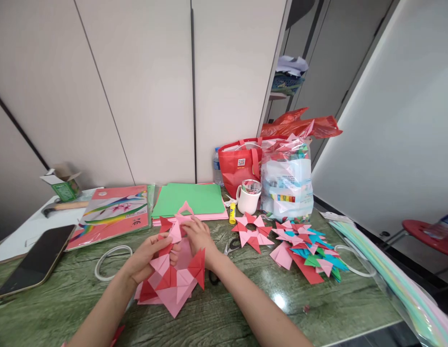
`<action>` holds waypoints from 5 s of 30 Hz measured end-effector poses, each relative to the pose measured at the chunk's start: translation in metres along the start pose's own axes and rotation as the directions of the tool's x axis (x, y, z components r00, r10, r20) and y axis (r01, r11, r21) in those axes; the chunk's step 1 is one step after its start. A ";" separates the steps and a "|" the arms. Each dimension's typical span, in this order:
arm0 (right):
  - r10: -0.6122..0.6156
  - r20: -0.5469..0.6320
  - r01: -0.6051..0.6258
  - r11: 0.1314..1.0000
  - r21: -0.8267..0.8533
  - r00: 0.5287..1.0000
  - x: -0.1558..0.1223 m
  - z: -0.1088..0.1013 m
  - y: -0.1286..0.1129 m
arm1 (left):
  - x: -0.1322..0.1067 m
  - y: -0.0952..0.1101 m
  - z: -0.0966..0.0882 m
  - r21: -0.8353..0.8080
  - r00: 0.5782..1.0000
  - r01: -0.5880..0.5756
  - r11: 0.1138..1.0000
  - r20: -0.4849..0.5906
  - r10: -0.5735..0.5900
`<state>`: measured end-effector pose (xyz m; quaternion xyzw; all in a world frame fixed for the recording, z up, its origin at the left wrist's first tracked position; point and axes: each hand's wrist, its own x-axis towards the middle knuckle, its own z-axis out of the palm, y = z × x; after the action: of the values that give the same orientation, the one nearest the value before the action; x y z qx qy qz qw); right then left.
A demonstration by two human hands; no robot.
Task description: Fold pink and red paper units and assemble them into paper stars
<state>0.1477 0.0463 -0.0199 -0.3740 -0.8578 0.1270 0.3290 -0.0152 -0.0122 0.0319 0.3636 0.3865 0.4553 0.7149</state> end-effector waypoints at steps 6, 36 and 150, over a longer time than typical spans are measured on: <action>0.577 -0.260 -0.060 0.476 0.878 0.774 -0.009 -0.032 -0.002 | -0.001 0.002 0.000 0.017 1.000 -0.010 1.000 0.006 0.010; 0.512 0.046 -0.227 0.295 0.928 0.858 -0.038 -0.037 -0.021 | 0.000 -0.007 0.005 0.242 0.988 -0.121 0.963 0.121 0.093; 0.402 -0.249 -0.154 0.743 0.652 0.881 -0.043 -0.058 -0.043 | -0.008 -0.010 0.027 0.635 0.958 -0.252 0.730 0.058 0.280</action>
<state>0.1833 -0.0160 0.0231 -0.3895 -0.6231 0.3737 0.5660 0.0103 -0.0272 0.0374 0.6258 0.4764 0.4025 0.4684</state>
